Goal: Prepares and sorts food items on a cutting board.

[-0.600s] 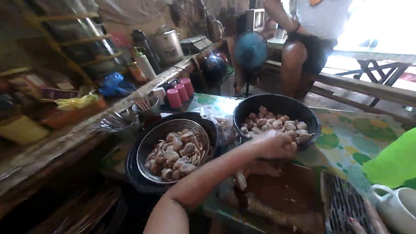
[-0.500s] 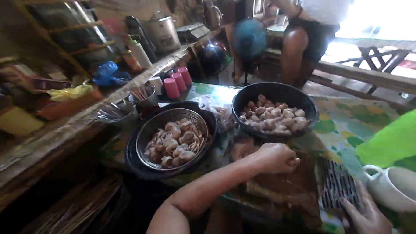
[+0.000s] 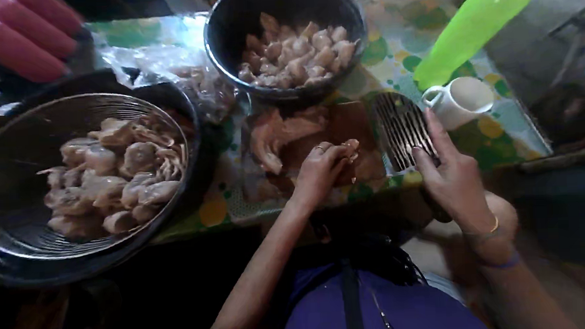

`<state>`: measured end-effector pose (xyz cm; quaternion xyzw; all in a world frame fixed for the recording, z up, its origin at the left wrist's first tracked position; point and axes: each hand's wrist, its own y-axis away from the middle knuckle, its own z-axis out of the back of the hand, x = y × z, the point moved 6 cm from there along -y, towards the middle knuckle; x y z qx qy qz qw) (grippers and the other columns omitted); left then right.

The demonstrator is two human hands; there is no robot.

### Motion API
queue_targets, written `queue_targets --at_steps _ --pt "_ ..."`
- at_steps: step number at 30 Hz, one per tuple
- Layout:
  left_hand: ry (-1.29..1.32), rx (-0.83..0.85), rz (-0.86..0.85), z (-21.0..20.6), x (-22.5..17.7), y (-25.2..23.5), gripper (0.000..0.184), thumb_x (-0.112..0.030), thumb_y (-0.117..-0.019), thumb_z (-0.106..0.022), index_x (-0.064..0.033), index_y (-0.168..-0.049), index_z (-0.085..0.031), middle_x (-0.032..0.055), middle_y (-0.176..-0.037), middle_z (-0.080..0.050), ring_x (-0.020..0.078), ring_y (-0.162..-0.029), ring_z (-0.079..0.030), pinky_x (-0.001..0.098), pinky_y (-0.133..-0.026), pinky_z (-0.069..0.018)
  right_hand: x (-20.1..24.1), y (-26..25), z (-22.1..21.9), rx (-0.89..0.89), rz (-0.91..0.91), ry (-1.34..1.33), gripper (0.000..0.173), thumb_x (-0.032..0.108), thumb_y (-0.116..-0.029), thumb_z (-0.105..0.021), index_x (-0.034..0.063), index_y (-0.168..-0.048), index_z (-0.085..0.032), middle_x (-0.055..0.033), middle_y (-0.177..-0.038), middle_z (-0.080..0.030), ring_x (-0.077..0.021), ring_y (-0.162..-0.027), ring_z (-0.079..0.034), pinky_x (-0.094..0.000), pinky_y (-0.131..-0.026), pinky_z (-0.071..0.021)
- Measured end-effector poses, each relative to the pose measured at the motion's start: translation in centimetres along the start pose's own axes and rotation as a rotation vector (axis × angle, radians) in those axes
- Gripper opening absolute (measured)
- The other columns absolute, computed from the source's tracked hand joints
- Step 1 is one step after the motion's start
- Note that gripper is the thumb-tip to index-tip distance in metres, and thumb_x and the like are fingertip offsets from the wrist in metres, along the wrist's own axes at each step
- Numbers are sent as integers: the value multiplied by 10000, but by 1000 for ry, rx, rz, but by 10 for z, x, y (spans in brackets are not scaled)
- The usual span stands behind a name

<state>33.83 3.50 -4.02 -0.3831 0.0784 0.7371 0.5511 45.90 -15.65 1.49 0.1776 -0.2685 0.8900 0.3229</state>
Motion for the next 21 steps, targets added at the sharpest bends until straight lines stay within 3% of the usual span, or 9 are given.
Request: queue_targets --at_steps 3,6,11,14,17,21 --pt "12 -33 -74 -4 2 -3 171 -94 -966 -690 -51 -1116 -761 149 -1091 -729 281 -1040 -709 426 -935 -575 27 5 -2 35 126 111 542 155 -1036 -526 100 -1567 -434 -189 -786 -707 -345 -554 -637 -508 -525 -521" --pt "26 -74 -101 -3 5 -3 141 -77 -966 -683 -36 -1066 -773 147 -1053 -737 281 -1017 -717 421 -925 -578 34 3 -9 110 176 192 533 124 -1020 -536 115 -1549 -471 -185 -753 -705 -366 -524 -635 -534 -497 -513" --pt "53 -99 -90 -3 8 -1 122 -85 -955 -700 -46 -1041 -777 129 -1040 -735 255 -1009 -714 394 -928 -578 65 1 23 -44 211 193 537 141 -1045 -504 79 -1571 -419 -151 -743 -680 -267 -496 -575 -411 -466 -482" --pt "35 -98 -104 -5 10 -1 111 -84 -960 -696 -33 -1024 -772 135 -1025 -735 266 -991 -718 404 -911 -583 54 -3 -16 219 168 280 578 78 -1016 -548 107 -1578 -416 -193 -719 -686 -394 -542 -646 -540 -522 -530" --pt "22 -107 -76 -4 13 1 114 -91 -968 -687 -35 -1028 -767 140 -1026 -728 282 -998 -710 423 -912 -579 52 -10 -24 319 203 307 595 57 -1001 -572 140 -1573 -434 -185 -749 -698 -404 -579 -656 -555 -539 -531" --pt "41 -126 -65 -3 13 1 87 -92 -950 -706 -45 -993 -764 128 -1002 -719 266 -984 -702 411 -896 -581 72 -9 12 128 219 281 534 150 -1050 -518 172 -1577 -436 -170 -754 -692 -353 -517 -610 -514 -467 -484"
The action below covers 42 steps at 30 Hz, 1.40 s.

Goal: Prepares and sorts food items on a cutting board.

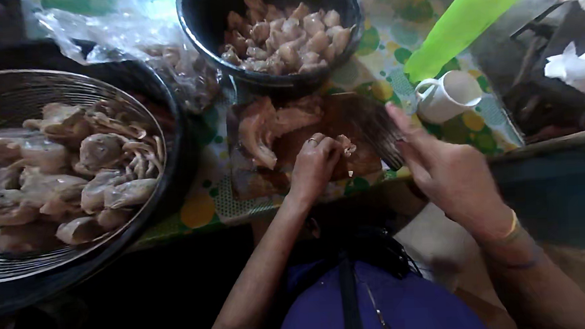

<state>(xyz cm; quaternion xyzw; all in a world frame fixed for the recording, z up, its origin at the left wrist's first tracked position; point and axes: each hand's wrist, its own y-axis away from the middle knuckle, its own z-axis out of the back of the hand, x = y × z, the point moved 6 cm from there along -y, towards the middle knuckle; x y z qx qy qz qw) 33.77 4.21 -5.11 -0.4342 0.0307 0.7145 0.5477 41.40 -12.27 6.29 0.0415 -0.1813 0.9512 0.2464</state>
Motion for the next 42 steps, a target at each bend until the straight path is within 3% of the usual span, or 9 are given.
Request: queue_targets --at_steps 4,8,13,20,24,27,29,34,42 --pt "-11 9 -16 -1 1 0 76 -69 -936 -715 -27 -985 -757 150 -1008 -719 297 -987 -707 435 -901 -582 2 4 -28 79 20 10 580 81 -1004 -561 126 -1570 -438 -162 -637 -638 -365 -485 -603 -514 -461 -487" --pt "-20 12 -12 -2 2 1 69 -65 -936 -710 -28 -976 -753 150 -993 -712 299 -975 -702 436 -894 -580 -8 -5 -32 210 36 2 583 107 -1021 -567 175 -1582 -424 -168 -675 -664 -395 -546 -634 -550 -513 -508" --pt "10 1 18 0 2 2 67 -60 -930 -715 -31 -975 -755 141 -992 -719 275 -967 -708 410 -887 -586 10 -2 -4 43 48 19 583 124 -1025 -537 138 -1591 -399 -153 -664 -645 -334 -459 -575 -487 -423 -462" --pt "-30 35 25 -1 3 2 67 -69 -935 -712 -38 -975 -756 133 -984 -717 279 -950 -704 429 -868 -585 -19 -10 -37 329 -55 -135 605 169 -1048 -562 247 -1612 -360 -187 -775 -696 -391 -624 -660 -572 -602 -536" --pt "-11 50 79 0 1 0 195 -94 -947 -704 -54 -1137 -715 152 -1080 -686 279 -961 -691 439 -851 -592 -45 -5 -6 184 -219 -319 592 257 -1071 -509 341 -1622 -311 -98 -772 -665 -197 -513 -578 -420 -499 -522" --pt "-6 235 125 -1 -6 -6 549 -70 -921 -721 -63 -1448 -564 228 -1329 -592 363 -1141 -645 501 -949 -563 -63 4 2 67 -324 -464 582 232 -1067 -519 311 -1614 -336 -73 -791 -666 -116 -478 -551 -312 -444 -507" --pt "-33 352 108 -5 -14 -14 621 -58 -928 -706 -92 -1514 -505 228 -1383 -552 375 -1174 -627 506 -962 -561 -71 11 -2 20 -395 -562 592 221 -1067 -523 281 -1620 -321 -71 -845 -674 -92 -501 -563 -274 -449 -513" --pt "-226 500 122 -20 -21 -37 217 -148 -1002 -652 -56 -1193 -693 211 -1256 -609 354 -1024 -683 498 -864 -587 -90 23 -18 -112 -467 -800 633 156 -1059 -531 196 -1634 -269 -47 -925 -688 -34 -496 -562 -195 -439 -509" --pt "21 409 137 -47 -44 -79 226 -85 -927 -722 -30 -1134 -651 219 -1182 -606 330 -985 -668 484 -836 -588 -130 41 -17 -455 -425 -1077 666 53 -1049 -500 132 -1637 -198 -2 -1138 -680 -29 -566 -625 -189 -455 -554"
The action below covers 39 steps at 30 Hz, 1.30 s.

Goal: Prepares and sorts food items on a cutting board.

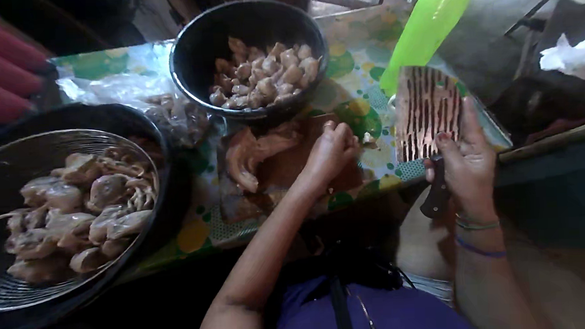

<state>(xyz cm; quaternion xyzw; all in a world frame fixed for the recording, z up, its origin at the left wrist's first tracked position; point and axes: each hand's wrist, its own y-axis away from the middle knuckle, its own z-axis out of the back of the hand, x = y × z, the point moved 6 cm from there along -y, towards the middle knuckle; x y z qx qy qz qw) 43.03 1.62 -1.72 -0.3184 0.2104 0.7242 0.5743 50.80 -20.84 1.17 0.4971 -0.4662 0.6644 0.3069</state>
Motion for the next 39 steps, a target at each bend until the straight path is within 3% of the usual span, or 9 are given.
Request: queue_targets --at_steps 7,12,14,18,22,26,30,34,39 --pt "-264 240 19 -70 -24 -69 269 -114 -1006 -616 -52 -1263 -667 218 -1377 -582 381 -1131 -662 525 -914 -582 -6 2 6 -39 11 -39 650 58 -1047 -489 70 -1625 -191 -19 -1279 -629 -26 -593 -626 -204 -449 -553" --pt "-231 344 19 -43 -42 -49 281 -44 -1053 -517 70 -1293 -609 289 -1352 -587 432 -1211 -623 554 -999 -523 -3 -3 -9 24 -1 56 644 -8 -1040 -410 -30 -1601 -95 -73 -1330 -528 47 -619 -581 -155 -497 -525" --pt "-239 353 30 -34 -44 -39 274 -28 -1055 -501 79 -1282 -612 291 -1349 -591 433 -1216 -622 552 -998 -525 -10 -7 -13 36 -3 4 639 -8 -1041 -411 -30 -1599 -101 -74 -1251 -568 31 -589 -592 -165 -485 -535" --pt "-170 343 8 -31 -41 -37 287 -102 -1081 -494 93 -1256 -610 283 -1283 -620 413 -1189 -635 538 -986 -526 -10 -6 -26 43 -50 -19 631 29 -1062 -378 4 -1614 -75 -73 -1260 -551 2 -560 -582 -184 -457 -526" --pt "133 248 -55 13 -32 -26 188 -48 -997 -629 116 -1077 -675 219 -1017 -703 268 -953 -673 404 -887 -531 -6 -4 -21 12 -64 -47 615 25 -1062 -359 27 -1609 -78 -33 -1218 -560 18 -547 -576 -166 -459 -521" --pt "92 238 82 25 -3 -5 209 -29 -1020 -585 114 -1158 -649 232 -1082 -685 276 -995 -666 403 -935 -529 3 -1 -22 0 9 -41 646 20 -1038 -424 -22 -1596 -100 -17 -1239 -578 20 -581 -587 -163 -468 -530" --pt "93 57 27 5 14 0 195 -49 -977 -661 59 -1137 -689 218 -1111 -686 303 -1044 -682 426 -966 -552 -5 7 -25 15 6 -106 679 38 -1044 -435 68 -1627 -89 17 -1234 -626 -15 -637 -644 -189 -507 -572" --pt "134 43 99 5 14 0 231 -166 -973 -721 18 -1109 -686 181 -1068 -651 245 -923 -679 381 -856 -586 -17 8 -17 -13 -37 -123 675 52 -1054 -462 144 -1640 -140 12 -1156 -666 -41 -589 -641 -211 -478 -574" --pt "-131 93 65 1 -4 -2 217 -131 -971 -709 23 -1120 -676 206 -1147 -627 319 -1008 -668 462 -908 -565 -17 7 -3 -89 -49 -115 656 66 -1058 -478 145 -1638 -181 6 -1127 -664 -49 -561 -622 -211 -456 -561"
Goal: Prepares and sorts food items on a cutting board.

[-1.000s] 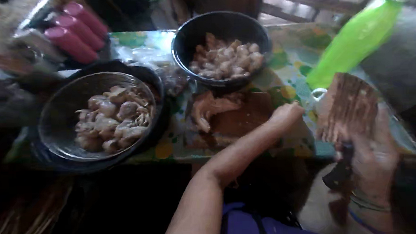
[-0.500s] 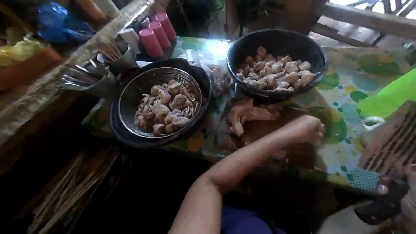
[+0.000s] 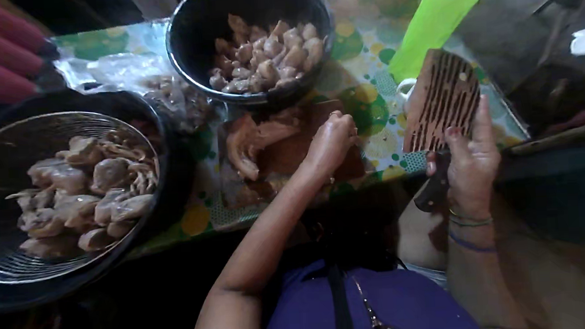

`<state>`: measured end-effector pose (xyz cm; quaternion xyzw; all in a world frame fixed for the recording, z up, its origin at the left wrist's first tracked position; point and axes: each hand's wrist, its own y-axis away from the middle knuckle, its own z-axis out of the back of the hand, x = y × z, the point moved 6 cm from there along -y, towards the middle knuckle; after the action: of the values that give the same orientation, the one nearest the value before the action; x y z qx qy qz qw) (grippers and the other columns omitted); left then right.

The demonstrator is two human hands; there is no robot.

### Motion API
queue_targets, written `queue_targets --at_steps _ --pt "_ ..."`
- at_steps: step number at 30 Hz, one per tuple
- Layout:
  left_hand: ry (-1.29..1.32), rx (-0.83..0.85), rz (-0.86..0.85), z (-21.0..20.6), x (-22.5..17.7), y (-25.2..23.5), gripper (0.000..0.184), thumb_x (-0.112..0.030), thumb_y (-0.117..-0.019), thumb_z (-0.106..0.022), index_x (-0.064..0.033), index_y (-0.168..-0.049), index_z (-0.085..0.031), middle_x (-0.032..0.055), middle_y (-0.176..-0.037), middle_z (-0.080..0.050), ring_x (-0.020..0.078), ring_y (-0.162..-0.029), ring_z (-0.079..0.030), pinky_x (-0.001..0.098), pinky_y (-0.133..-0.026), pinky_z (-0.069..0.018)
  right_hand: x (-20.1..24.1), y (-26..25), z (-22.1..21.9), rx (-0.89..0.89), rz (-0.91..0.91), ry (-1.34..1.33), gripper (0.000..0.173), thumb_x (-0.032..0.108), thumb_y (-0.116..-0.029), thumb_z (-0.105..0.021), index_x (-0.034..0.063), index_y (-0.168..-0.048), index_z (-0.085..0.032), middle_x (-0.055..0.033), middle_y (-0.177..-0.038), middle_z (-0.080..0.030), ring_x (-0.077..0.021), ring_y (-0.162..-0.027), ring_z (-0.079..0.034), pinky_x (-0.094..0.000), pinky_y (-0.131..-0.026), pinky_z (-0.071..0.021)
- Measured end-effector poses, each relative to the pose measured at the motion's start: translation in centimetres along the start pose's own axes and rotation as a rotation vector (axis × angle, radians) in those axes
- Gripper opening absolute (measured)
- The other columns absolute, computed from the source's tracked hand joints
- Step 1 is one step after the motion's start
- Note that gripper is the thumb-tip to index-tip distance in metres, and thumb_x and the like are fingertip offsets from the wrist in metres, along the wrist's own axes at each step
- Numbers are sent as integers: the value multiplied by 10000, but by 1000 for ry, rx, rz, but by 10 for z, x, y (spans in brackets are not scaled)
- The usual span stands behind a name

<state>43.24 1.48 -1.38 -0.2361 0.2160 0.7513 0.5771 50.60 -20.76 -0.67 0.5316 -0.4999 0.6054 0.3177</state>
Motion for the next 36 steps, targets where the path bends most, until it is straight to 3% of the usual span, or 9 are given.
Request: queue_targets --at_steps 5,7,10,15,17,22,27,31,36 --pt "-187 95 131 -12 3 17 211 -93 -1026 -586 0 -1204 -650 224 -1298 -586 356 -1081 -677 481 -904 -590 -4 -3 0 36 -14 43 658 81 -1057 -477 120 -1638 -172 -15 -1255 -628 -40 -610 -636 -208 -468 -562" --pt "-149 127 134 -12 -2 21 271 -60 -1041 -541 25 -1285 -623 263 -1386 -560 395 -1196 -637 499 -984 -552 -6 -5 -9 71 -15 75 668 76 -1051 -478 58 -1628 -142 -37 -1301 -597 -19 -603 -625 -199 -467 -555" --pt "-11 171 76 7 -6 30 267 -58 -1018 -582 69 -1249 -626 299 -1334 -573 398 -1185 -629 488 -1008 -523 -7 -6 -21 96 7 69 662 37 -1038 -463 -3 -1609 -130 -43 -1341 -565 4 -617 -622 -180 -482 -548" --pt "104 -59 -76 98 5 63 185 -53 -979 -640 41 -1122 -712 191 -1028 -697 255 -979 -660 378 -894 -527 0 -9 -26 115 -26 83 632 16 -1054 -386 -32 -1595 -63 -50 -1299 -532 27 -569 -589 -165 -459 -532" --pt "8 -162 -72 150 23 72 179 -70 -953 -692 22 -1105 -718 172 -1020 -703 250 -960 -678 400 -886 -552 -3 -9 -24 86 -101 59 633 0 -1055 -372 3 -1606 -62 -37 -1251 -554 11 -534 -590 -174 -436 -530" --pt "-118 -151 361 261 111 67 221 -133 -1022 -622 20 -1169 -681 141 -960 -685 180 -734 -626 374 -724 -547 -10 -10 -24 74 -160 22 624 23 -1073 -347 29 -1614 -35 -41 -1234 -544 20 -533 -576 -162 -444 -518" --pt "-520 -91 671 287 204 40 195 -108 -927 -696 64 -1017 -715 270 -1058 -695 437 -1016 -672 651 -886 -518 -20 -14 -23 51 -205 11 618 21 -1077 -331 60 -1620 -40 -49 -1240 -545 6 -554 -592 -170 -449 -520" --pt "-653 -259 701 275 214 39 281 7 -909 -690 87 -1176 -654 288 -1352 -584 491 -1261 -567 647 -990 -496 -20 -15 -23 -16 -235 11 596 23 -1082 -342 45 -1614 -74 -29 -1176 -570 10 -536 -590 -167 -443 -519" --pt "-609 -100 738 278 227 38 255 -134 -856 -794 13 -1054 -733 263 -1173 -683 461 -1142 -642 688 -928 -507 -15 -13 -28 20 -160 16 601 -18 -1062 -351 -35 -1589 -63 -27 -1204 -566 28 -562 -602 -152 -472 -532"
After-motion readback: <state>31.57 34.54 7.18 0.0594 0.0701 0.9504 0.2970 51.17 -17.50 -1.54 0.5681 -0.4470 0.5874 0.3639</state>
